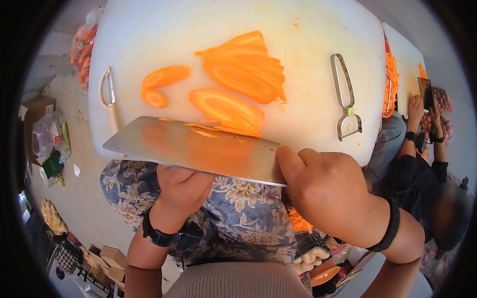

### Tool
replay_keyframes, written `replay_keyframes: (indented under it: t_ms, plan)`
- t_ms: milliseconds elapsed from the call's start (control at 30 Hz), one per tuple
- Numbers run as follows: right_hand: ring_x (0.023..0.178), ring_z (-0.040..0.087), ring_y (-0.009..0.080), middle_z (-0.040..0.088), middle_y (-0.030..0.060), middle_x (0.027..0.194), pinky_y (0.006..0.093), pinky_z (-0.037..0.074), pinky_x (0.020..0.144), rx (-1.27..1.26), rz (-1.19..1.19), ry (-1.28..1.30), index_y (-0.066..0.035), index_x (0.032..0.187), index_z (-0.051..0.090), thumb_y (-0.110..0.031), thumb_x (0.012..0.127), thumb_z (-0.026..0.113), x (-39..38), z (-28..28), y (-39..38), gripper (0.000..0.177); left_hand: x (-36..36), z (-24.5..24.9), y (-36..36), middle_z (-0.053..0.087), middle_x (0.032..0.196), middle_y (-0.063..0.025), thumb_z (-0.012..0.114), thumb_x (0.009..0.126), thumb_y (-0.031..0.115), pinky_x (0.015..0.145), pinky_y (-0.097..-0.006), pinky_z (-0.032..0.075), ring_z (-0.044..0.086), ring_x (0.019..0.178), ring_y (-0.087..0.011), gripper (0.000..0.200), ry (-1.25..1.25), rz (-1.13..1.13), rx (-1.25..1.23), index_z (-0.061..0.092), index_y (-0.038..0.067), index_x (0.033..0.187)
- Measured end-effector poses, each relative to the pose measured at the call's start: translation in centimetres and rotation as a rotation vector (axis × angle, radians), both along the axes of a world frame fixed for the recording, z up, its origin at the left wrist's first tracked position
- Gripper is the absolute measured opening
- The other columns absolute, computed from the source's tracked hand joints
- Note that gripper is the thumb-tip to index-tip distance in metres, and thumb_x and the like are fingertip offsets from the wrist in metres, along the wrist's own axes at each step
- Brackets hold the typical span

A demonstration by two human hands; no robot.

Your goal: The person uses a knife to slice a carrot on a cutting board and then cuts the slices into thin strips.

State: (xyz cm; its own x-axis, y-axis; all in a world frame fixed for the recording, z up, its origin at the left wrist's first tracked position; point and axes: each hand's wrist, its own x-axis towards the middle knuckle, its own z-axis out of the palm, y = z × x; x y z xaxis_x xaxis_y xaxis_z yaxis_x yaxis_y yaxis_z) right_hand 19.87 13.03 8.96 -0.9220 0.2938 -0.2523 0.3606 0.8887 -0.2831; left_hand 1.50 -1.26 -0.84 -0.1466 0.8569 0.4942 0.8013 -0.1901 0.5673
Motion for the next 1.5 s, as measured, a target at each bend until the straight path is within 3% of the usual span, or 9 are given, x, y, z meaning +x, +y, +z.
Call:
replay_keyframes:
  t_ms: [367,500,600,700,833,1100,1333,1500]
  plan:
    - [0.048,0.055,0.0223,0.054,0.0064,0.062,0.0355,0.043,0.045,-0.002,-0.032,-0.118,0.004,0.107,0.063,-0.005,0.074,0.068,2.1,4.4,-0.4,0.035,0.3,0.5,-0.1,0.069,0.096,-0.0006,0.073,0.062,0.006,0.088,-0.0424,0.053,0.066,0.098,-0.025,0.025,-0.126,0.026,-0.044,0.074,0.009,0.087]
    - [0.049,0.056,0.0235,0.053,0.007,0.062,0.0363,0.044,0.045,-0.003,-0.037,-0.077,0.002,0.104,0.062,-0.005,0.074,0.068,1.9,2.6,-0.2,0.032,0.0,0.3,-0.1,0.069,0.098,-0.0006,0.072,0.063,0.004,0.087,-0.0388,0.053,0.065,0.096,-0.0237,0.021,-0.074,0.0,-0.043,0.073,0.008,0.083]
    - [0.05,0.058,0.0259,0.052,0.007,0.06,0.0375,0.046,0.046,-0.001,-0.038,-0.052,-0.004,0.091,0.057,-0.006,0.076,0.065,0.5,1.0,-0.3,0.017,0.0,0.1,-0.2,0.069,0.099,-0.0002,0.071,0.063,0.003,0.086,-0.0363,0.053,0.063,0.096,-0.0227,0.02,0.001,0.001,-0.006,0.074,0.007,0.083]
    - [0.05,0.058,0.0255,0.051,0.0063,0.06,0.0366,0.046,0.045,-0.006,-0.021,-0.013,-0.006,0.088,0.055,-0.005,0.075,0.065,-0.4,-0.2,-0.4,0.016,0.0,-0.2,-0.2,0.069,0.099,0.0,0.071,0.064,0.003,0.085,-0.0355,0.053,0.062,0.096,-0.0226,0.022,0.008,0.011,0.005,0.074,0.007,0.086]
    - [0.05,0.057,0.0249,0.051,0.0062,0.06,0.0363,0.046,0.045,-0.009,-0.034,0.015,-0.006,0.086,0.054,-0.005,0.073,0.065,-0.3,0.7,-0.6,0.017,-0.1,-0.3,-0.4,0.069,0.099,-0.0002,0.071,0.064,0.003,0.085,-0.0352,0.053,0.061,0.097,-0.0223,0.024,0.032,0.01,0.0,0.075,0.008,0.087]
    - [0.049,0.056,0.0238,0.052,0.0077,0.061,0.0357,0.043,0.044,-0.017,-0.047,-0.089,0.002,0.103,0.061,-0.004,0.074,0.065,1.7,4.6,-0.8,0.03,0.1,-0.1,-0.3,0.07,0.097,-0.0039,0.073,0.061,0.004,0.089,-0.0423,0.053,0.066,0.099,-0.0293,0.024,-0.054,0.027,0.025,0.074,0.008,0.085]
    - [0.049,0.056,0.0237,0.053,0.0078,0.062,0.0365,0.044,0.045,-0.025,-0.055,-0.119,0.001,0.101,0.06,-0.003,0.073,0.066,1.7,3.5,-0.5,0.029,-0.3,0.0,-0.2,0.07,0.097,-0.0032,0.073,0.06,0.005,0.089,-0.042,0.053,0.066,0.099,-0.0279,0.022,-0.034,-0.013,-0.009,0.073,0.008,0.082]
    - [0.051,0.06,0.025,0.055,0.0071,0.063,0.0356,0.047,0.046,-0.026,-0.036,-0.051,-0.005,0.089,0.056,-0.004,0.073,0.064,-0.1,0.9,-0.5,0.018,-0.1,-0.3,-0.3,0.07,0.097,-0.002,0.071,0.061,0.003,0.086,-0.0369,0.054,0.064,0.096,-0.0249,0.023,0.015,0.015,0.006,0.073,0.008,0.084]
